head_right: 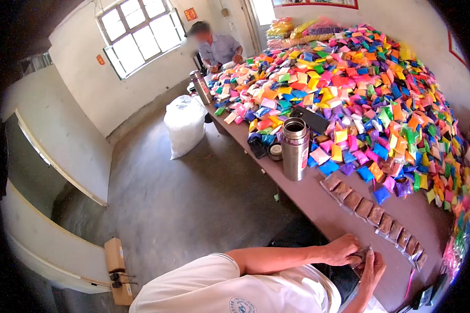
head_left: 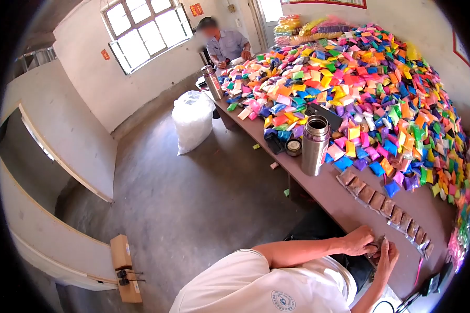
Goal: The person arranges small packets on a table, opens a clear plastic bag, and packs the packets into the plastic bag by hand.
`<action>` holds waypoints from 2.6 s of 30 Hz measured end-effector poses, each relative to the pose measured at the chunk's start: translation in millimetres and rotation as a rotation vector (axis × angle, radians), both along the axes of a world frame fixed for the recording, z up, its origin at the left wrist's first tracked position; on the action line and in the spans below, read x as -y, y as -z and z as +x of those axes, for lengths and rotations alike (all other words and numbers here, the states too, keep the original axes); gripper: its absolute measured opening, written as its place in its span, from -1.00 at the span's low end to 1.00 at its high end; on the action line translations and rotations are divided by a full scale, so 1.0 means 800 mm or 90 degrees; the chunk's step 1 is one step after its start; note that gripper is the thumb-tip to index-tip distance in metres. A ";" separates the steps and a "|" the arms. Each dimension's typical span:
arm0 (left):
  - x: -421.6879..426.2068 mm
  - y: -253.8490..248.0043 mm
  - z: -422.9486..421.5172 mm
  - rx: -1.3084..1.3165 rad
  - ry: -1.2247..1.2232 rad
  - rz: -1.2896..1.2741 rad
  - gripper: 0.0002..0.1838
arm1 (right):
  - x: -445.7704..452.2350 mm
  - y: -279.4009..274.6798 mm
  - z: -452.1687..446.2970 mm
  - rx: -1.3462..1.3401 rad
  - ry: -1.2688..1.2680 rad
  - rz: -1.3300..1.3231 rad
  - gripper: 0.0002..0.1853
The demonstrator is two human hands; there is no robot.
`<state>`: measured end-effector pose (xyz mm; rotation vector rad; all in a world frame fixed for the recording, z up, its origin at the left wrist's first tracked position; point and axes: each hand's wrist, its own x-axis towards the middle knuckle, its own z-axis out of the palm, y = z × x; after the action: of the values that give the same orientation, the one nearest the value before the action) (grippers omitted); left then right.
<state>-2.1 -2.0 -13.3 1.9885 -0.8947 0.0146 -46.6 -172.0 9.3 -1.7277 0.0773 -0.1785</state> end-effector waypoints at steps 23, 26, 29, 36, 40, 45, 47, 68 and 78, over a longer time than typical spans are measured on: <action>0.000 -0.020 -0.007 0.117 -0.033 -0.146 -0.48 | -0.010 -0.013 0.003 0.089 -0.090 -0.023 -0.77; -0.006 -0.033 -0.008 -0.010 0.011 -0.073 -0.49 | -0.011 -0.020 0.000 0.085 -0.127 0.056 -0.79; -0.006 -0.035 -0.010 0.019 0.021 -0.062 -0.51 | -0.010 -0.009 -0.002 0.090 -0.119 0.168 -0.79; -0.004 -0.036 -0.011 0.103 -0.022 -0.143 -0.57 | 0.018 -0.003 -0.001 -0.106 -0.113 0.095 -0.67; -0.003 -0.025 -0.012 0.095 -0.043 -0.119 -0.62 | 0.017 -0.009 0.003 -0.127 -0.146 0.062 -0.62; -0.003 -0.028 -0.012 0.119 -0.067 -0.144 -0.61 | 0.022 -0.001 0.005 -0.122 -0.139 0.074 -0.61; -0.006 -0.032 -0.010 0.045 -0.001 -0.110 -0.59 | 0.031 0.004 0.009 -0.166 -0.134 0.037 -0.62; -0.007 -0.030 -0.016 0.095 -0.049 -0.064 -0.64 | 0.030 0.025 0.012 -0.131 -0.118 0.058 -0.58; -0.001 -0.012 -0.006 0.016 -0.022 -0.065 -0.60 | 0.041 0.032 0.020 -0.138 -0.053 0.041 -0.65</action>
<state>-6.9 -1.3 -4.1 1.9128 -0.8592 0.1025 -30.8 -204.5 -16.6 -1.6774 0.1678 0.0727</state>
